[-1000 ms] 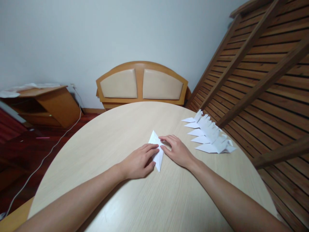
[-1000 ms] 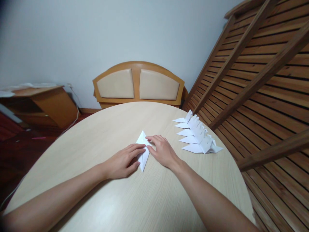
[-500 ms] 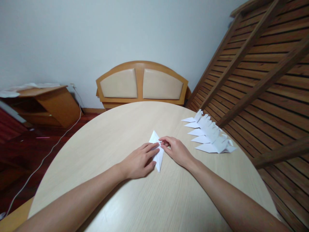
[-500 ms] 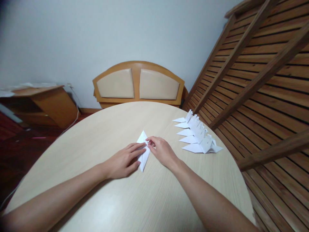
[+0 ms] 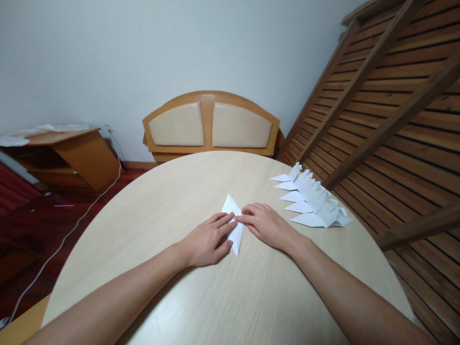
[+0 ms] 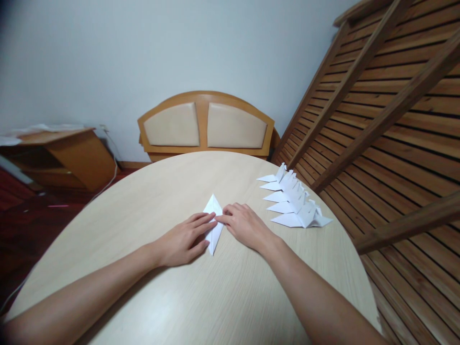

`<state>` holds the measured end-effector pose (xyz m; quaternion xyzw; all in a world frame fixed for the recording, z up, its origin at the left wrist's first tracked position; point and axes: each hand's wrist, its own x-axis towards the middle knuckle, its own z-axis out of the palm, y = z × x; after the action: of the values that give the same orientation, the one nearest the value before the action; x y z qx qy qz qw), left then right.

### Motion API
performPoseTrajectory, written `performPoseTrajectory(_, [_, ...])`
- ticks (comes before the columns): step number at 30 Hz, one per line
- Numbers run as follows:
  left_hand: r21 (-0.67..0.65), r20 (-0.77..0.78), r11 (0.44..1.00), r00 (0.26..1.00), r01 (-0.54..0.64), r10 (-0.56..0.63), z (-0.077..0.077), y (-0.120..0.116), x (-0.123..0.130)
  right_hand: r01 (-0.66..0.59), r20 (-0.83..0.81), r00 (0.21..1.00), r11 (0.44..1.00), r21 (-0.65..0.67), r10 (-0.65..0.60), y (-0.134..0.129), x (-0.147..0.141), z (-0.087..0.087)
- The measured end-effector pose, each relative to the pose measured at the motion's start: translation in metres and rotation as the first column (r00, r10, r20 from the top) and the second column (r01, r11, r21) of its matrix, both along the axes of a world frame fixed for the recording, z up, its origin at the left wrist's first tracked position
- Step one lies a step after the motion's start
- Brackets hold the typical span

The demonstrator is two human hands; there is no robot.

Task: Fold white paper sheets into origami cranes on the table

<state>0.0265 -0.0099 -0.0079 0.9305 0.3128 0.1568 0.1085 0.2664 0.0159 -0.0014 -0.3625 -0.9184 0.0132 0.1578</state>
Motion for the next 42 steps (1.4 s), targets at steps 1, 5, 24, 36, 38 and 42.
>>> performPoseTrajectory(1, [-0.001,0.005,1.000,1.000,-0.003,0.003,0.000,0.000,0.000,0.002,0.000,1.000,1.000,-0.004,-0.002,0.000,0.001,0.001])
performPoseTrajectory(5, [0.000,0.016,1.000,1.000,-0.003,0.004,-0.001,0.000,-0.001,0.023,-0.008,1.000,1.000,-0.019,-0.023,0.000,0.005,0.005])
performPoseTrajectory(24, [-0.096,0.190,0.995,0.981,-0.009,0.027,-0.002,0.001,0.001,0.035,-0.318,0.945,0.989,-0.143,-0.079,-0.010,-0.017,-0.005])
performPoseTrajectory(36, [-0.181,0.268,0.965,0.935,-0.188,0.233,-0.006,0.002,0.002,0.081,-0.338,0.929,0.975,-0.208,-0.149,-0.012,-0.021,0.000])
performPoseTrajectory(38, [-0.196,0.281,0.958,0.924,-0.208,0.258,-0.005,0.002,0.002,0.076,-0.345,0.927,0.974,-0.212,-0.148,-0.012,-0.021,0.000])
performPoseTrajectory(42, [-0.208,0.287,0.959,0.925,-0.194,0.250,-0.005,0.003,0.001,0.065,-0.362,0.920,0.971,-0.232,-0.148,-0.012,-0.018,0.002])
